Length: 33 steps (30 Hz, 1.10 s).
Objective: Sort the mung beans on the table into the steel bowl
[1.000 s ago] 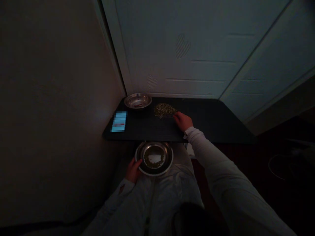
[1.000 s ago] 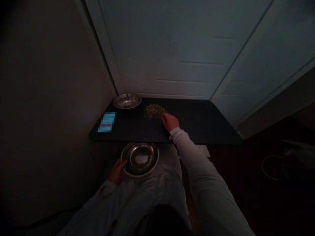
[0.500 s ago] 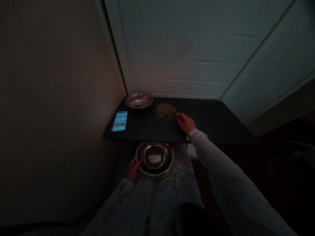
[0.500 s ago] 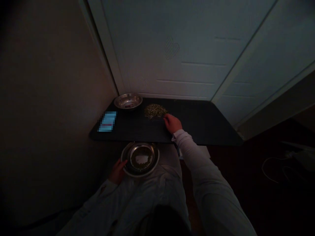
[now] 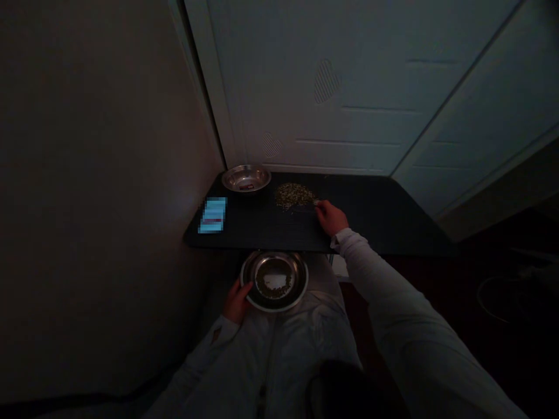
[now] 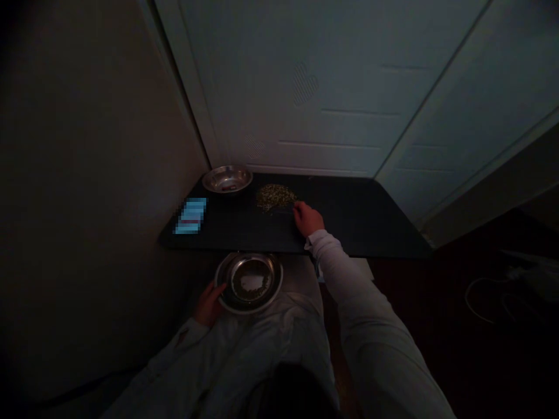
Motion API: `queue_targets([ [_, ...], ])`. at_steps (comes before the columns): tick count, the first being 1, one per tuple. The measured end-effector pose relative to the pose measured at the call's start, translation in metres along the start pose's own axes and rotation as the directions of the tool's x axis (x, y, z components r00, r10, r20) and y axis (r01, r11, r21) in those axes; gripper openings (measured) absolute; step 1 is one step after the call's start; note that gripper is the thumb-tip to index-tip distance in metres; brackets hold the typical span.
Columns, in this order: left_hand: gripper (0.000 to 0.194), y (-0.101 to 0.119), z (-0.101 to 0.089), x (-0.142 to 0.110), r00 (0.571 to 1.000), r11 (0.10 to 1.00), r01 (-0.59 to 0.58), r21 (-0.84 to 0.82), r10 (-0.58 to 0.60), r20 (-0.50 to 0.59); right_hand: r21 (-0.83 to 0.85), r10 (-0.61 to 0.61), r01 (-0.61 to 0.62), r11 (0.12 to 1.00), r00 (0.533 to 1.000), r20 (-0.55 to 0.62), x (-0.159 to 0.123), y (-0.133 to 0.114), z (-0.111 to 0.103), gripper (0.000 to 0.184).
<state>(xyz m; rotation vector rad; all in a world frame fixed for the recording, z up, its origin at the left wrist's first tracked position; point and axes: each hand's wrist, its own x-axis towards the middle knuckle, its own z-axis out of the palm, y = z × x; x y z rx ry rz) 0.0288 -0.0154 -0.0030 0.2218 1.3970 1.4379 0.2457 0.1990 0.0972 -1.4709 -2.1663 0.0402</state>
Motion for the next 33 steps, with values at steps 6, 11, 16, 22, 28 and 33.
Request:
queue_targets([
  [6,0.036,0.001,0.001,-0.001,1.000,1.000,0.003,-0.020,-0.003,0.017,0.000,-0.017,0.017,1.000,1.000,0.019,-0.010,0.003,-0.003,0.024],
  [11,0.038,0.006,0.004,-0.005,0.999,1.000,-0.024,-0.020,0.025,0.047,0.018,-0.034,0.033,0.999,0.999,0.037,-0.014,-0.001,-0.004,0.024],
  [16,0.043,0.006,0.004,-0.005,0.999,0.999,-0.014,-0.031,0.015,0.046,0.031,-0.022,0.021,0.999,0.999,0.034,-0.015,-0.006,-0.003,0.024],
  [22,0.040,0.001,0.001,-0.002,0.999,1.000,-0.023,-0.008,0.023,0.036,0.033,-0.034,0.032,0.999,0.998,0.048,-0.018,-0.013,-0.004,0.024],
  [28,0.038,-0.001,-0.004,0.001,0.997,0.998,-0.061,0.028,0.059,0.049,0.036,-0.062,0.059,0.998,0.995,0.076,-0.027,-0.024,-0.007,0.025],
  [33,0.036,0.000,-0.005,0.003,0.996,0.996,-0.081,0.025,0.080,0.043,0.058,-0.080,0.075,0.995,0.993,0.089,-0.035,-0.029,-0.009,0.024],
])
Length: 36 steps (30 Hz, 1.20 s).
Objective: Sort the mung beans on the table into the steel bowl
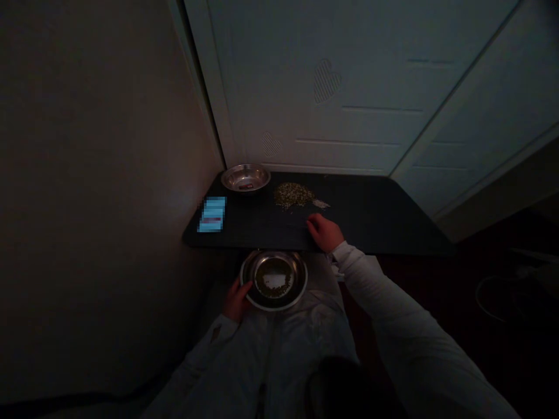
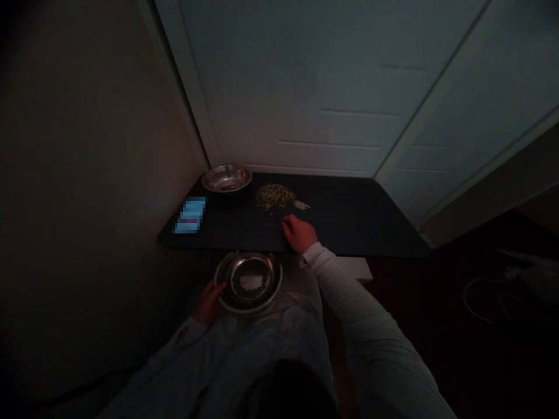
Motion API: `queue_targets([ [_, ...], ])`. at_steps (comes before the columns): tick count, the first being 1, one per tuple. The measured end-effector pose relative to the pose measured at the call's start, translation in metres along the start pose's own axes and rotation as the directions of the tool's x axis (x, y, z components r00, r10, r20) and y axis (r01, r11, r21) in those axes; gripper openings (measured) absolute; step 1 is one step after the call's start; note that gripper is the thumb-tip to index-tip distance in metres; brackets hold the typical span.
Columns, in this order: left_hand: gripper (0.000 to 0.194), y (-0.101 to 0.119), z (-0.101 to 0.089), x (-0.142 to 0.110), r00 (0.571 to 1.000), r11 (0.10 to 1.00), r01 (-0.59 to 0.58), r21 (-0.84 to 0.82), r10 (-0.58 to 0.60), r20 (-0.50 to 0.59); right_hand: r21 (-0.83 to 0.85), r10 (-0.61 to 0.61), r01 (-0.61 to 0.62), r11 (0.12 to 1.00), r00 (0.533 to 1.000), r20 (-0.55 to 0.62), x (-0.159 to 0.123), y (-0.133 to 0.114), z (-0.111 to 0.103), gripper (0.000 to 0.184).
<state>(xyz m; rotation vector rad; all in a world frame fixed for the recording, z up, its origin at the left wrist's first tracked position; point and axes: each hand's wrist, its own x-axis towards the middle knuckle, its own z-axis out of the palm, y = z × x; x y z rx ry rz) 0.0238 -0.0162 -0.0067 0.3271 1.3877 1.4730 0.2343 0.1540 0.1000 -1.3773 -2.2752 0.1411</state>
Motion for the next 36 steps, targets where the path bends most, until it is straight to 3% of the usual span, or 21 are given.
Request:
queue_targets([
  [4,0.036,0.002,0.004,-0.002,0.999,0.998,0.051,-0.032,-0.051,0.010,0.102,0.041,-0.036,0.994,0.998,-0.038,0.003,0.009,-0.001,0.023],
  [7,0.038,0.004,0.008,-0.005,0.996,0.994,0.089,-0.059,-0.087,0.021,0.202,0.147,-0.131,0.971,0.987,-0.068,0.008,0.025,-0.005,0.021],
  [10,0.041,0.005,0.009,-0.006,0.996,0.994,0.094,-0.064,-0.093,0.017,0.255,0.259,-0.252,0.934,0.966,0.005,0.007,0.038,-0.010,0.019],
  [13,0.043,0.004,0.008,-0.006,0.997,0.995,0.081,-0.054,-0.081,0.006,0.258,0.296,-0.307,0.916,0.952,0.081,0.003,0.041,-0.014,0.018],
  [24,0.041,0.002,0.002,-0.002,1.000,1.000,-0.013,0.013,0.013,0.009,0.193,0.159,-0.184,0.964,0.978,0.138,0.002,0.010,0.000,0.016],
  [36,0.045,0.005,0.008,-0.007,0.998,0.998,0.057,-0.024,-0.056,0.029,0.229,0.060,-0.111,0.967,0.974,0.220,-0.003,-0.002,0.003,0.018],
])
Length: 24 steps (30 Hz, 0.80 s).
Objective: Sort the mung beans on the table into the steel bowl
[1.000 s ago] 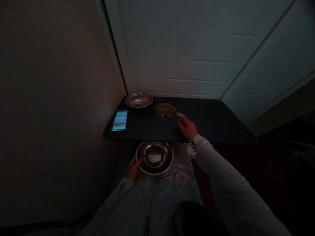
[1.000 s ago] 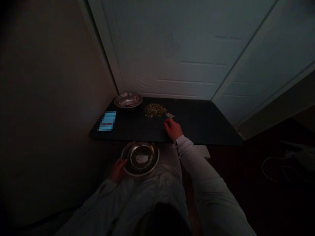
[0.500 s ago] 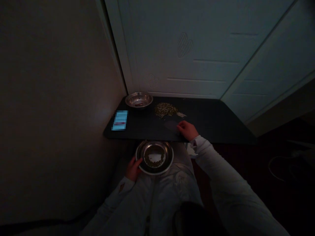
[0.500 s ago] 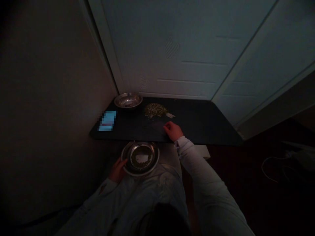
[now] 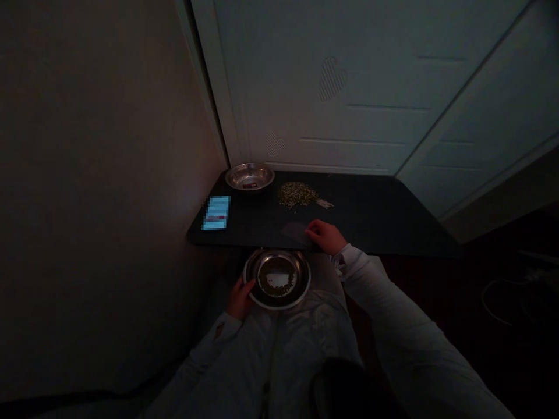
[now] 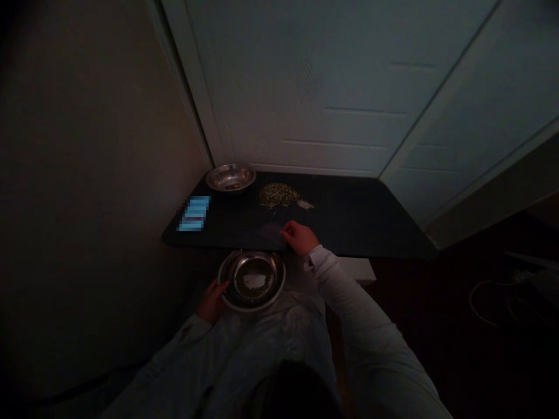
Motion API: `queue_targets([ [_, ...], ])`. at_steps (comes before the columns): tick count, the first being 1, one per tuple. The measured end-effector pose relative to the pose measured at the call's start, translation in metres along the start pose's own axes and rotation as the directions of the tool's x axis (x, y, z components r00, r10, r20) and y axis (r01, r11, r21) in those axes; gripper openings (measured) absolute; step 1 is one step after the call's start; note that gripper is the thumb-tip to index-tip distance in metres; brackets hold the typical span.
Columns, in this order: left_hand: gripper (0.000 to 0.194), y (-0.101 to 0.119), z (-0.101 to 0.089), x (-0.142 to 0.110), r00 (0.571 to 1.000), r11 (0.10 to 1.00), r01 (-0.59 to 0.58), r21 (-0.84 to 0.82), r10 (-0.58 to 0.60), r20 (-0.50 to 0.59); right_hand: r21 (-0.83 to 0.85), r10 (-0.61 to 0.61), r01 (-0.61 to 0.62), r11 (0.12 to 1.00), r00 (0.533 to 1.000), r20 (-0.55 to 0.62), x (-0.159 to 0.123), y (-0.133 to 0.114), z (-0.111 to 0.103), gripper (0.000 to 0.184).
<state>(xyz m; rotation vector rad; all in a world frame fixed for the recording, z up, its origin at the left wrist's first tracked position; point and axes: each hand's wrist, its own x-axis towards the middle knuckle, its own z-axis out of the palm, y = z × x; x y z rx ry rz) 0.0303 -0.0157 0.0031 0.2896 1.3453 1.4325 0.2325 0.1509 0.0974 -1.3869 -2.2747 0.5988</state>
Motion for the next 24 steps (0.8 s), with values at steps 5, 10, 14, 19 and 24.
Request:
queue_targets([
  [5,0.045,0.0005,0.0004,-0.0007,1.000,1.000,0.004,-0.018,-0.003,0.008,0.027,-0.019,0.019,0.999,0.999,0.031,-0.0009,-0.0019,0.0021,0.019],
  [10,0.044,-0.0020,-0.0030,-0.0004,1.000,1.000,0.007,-0.003,-0.007,-0.014,0.018,-0.038,0.037,0.999,0.998,0.042,-0.0010,-0.0046,0.0012,0.020],
  [14,0.043,-0.0005,-0.0012,-0.0010,0.999,0.999,0.031,-0.020,-0.032,-0.014,0.027,-0.067,0.066,0.997,0.996,0.053,-0.0008,-0.0063,0.0015,0.020],
  [19,0.042,-0.0003,0.0004,-0.0009,0.998,0.999,0.036,-0.032,-0.038,-0.040,0.064,-0.111,0.106,0.992,0.991,0.079,-0.0008,-0.0076,0.0034,0.021],
  [24,0.043,0.0000,0.0006,-0.0012,0.999,0.998,0.040,-0.054,-0.041,-0.023,0.135,-0.127,0.114,0.984,0.988,0.087,-0.0008,-0.0056,0.0054,0.023],
])
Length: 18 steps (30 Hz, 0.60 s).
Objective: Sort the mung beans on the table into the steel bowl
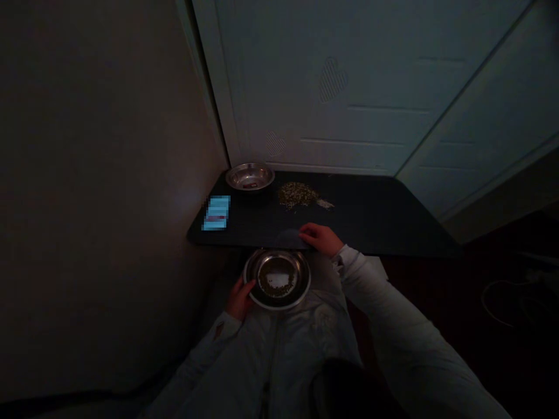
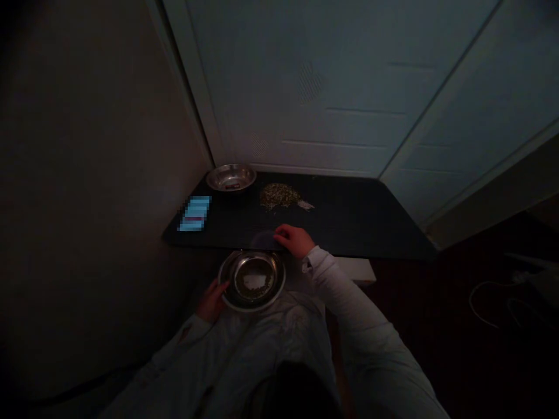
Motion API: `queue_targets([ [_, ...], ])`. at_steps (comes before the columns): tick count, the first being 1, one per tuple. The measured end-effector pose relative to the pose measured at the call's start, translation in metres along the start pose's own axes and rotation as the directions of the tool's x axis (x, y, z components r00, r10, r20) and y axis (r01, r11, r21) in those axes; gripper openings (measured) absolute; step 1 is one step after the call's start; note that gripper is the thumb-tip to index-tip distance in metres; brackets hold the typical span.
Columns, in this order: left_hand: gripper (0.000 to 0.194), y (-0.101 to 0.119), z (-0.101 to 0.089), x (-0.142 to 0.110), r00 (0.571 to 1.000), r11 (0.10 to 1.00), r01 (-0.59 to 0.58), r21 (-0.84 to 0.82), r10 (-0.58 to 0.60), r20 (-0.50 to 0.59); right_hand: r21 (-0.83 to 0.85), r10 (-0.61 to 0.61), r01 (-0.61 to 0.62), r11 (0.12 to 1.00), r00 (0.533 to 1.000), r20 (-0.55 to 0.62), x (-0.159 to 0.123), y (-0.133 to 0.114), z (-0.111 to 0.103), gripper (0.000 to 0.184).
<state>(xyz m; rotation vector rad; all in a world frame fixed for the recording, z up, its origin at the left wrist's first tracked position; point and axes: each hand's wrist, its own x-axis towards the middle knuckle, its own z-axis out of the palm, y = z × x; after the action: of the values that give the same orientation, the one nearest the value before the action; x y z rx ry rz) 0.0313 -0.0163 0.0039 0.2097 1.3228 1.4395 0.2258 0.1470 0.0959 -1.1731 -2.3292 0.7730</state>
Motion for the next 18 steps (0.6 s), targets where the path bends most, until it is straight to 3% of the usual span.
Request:
queue_targets([
  [5,0.041,0.001,0.000,0.001,1.000,1.000,0.005,0.000,-0.005,0.001,0.161,0.006,-0.005,0.987,1.000,-0.006,0.000,0.005,0.001,0.025],
  [8,0.039,0.001,0.000,0.001,1.000,1.000,-0.002,0.001,0.002,-0.008,0.223,0.068,-0.043,0.974,0.992,-0.106,0.005,0.010,0.000,0.023],
  [13,0.037,0.002,0.001,-0.001,1.000,1.000,-0.005,0.000,0.005,-0.006,0.095,0.206,-0.186,0.978,0.936,-0.287,0.022,0.016,-0.004,0.020],
  [18,0.037,0.000,0.001,-0.001,1.000,1.000,-0.016,-0.011,0.016,0.014,-0.027,0.157,-0.167,0.985,0.961,-0.226,0.032,0.010,0.000,0.020],
])
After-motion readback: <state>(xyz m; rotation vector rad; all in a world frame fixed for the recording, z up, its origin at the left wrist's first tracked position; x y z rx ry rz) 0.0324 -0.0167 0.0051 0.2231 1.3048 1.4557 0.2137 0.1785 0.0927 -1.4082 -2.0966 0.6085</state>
